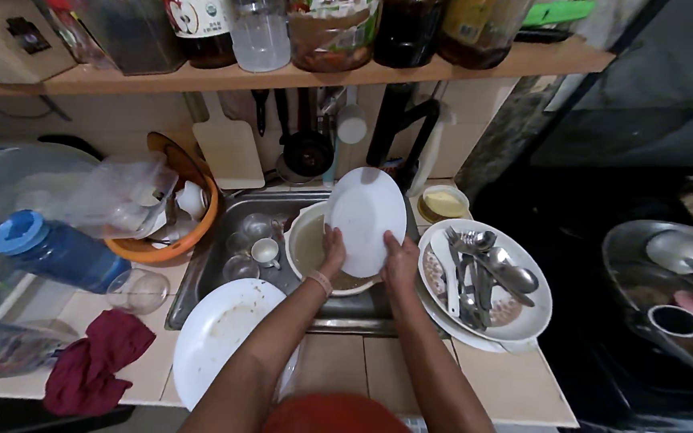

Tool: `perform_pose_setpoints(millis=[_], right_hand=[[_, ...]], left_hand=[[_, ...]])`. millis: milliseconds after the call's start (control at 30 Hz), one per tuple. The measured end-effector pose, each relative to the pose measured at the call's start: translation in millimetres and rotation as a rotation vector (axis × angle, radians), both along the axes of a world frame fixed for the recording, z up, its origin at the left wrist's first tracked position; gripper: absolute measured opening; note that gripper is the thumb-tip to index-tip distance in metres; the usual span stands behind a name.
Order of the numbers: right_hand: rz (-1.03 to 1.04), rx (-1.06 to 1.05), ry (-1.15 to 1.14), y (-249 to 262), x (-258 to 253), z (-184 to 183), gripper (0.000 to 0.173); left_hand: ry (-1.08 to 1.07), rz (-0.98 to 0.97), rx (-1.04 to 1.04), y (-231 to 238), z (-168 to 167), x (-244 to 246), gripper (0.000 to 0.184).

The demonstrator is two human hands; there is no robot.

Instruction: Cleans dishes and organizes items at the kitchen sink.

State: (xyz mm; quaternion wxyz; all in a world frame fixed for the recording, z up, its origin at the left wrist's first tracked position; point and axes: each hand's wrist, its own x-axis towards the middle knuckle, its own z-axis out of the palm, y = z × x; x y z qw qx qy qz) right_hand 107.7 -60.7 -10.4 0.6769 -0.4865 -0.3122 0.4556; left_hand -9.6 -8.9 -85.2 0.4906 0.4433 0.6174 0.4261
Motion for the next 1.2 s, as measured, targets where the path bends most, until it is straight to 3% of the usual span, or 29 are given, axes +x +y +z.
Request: perform_pose_setpoints(millis=[100,167,233,367,500,633,767,833,900,967,1033,1100,1200], right_hand=[[-0.029,-0.008,0.061,2.1,-5.1,-1.4,0.014],[-0.029,-0.02,0.055,6.0,-9.0,-7.5,0.015],[-0.018,-0.033,0.019,10.8,-12.9,-15.3,0.015],[-0.01,-0.04,0.043,14.7,-11.3,-24.2,0.016],[-0.062,-0.024,0.049,10.5,-6.9,-14.3,0.016],[-0.108,-0.046,0.041,9.8,-5.8,5.9,0.014],[-0.096,-0.076,0.002,11.0,-8.2,5.6,0.016],[-0.084,-0.086,-0.029,10.1,-9.4,1.6,0.017],[-0.086,-0.106,-0.038,9.0,-10.5,-1.3,0.016],[-0.075,-0.131,-0.029,8.8,-10.4,-4.6,0.017],[-0.059,-0.147,-0.024,10.6,-10.7,-7.7,0.019],[-0.048,-0.182,-0.042,13.3,-12.7,-9.9,0.02],[-0.019,-0.202,-0.108,14.7,-17.6,-10.1,0.02]], left_hand=[[-0.027,0.086,-0.155,7.1,-5.5,-6.0,0.066],[0.095,0.041,-0.167,0.7,17.9,10.5,0.067],[0.175,-0.061,-0.073,-15.2,47.8,33.1,0.066],[0.019,-0.145,0.113,-30.6,71.5,50.1,0.064],[0.126,-0.084,-0.024,-23.1,49.3,40.2,0.063],[0.075,0.066,-0.176,-9.3,11.6,13.1,0.062],[0.171,0.081,-0.305,2.6,10.8,-19.2,0.062],[0.241,0.033,-0.319,-4.2,23.4,-34.0,0.054],[0.086,0.075,-0.317,-5.2,23.4,-44.3,0.041],[-0.293,0.252,-0.309,6.9,18.1,-45.2,0.032],[-0.626,0.281,-0.257,14.8,29.7,-35.8,0.036],[-0.682,0.197,-0.153,12.2,51.8,-16.0,0.04],[-0.564,0.005,0.038,-9.6,85.6,16.4,0.047]])
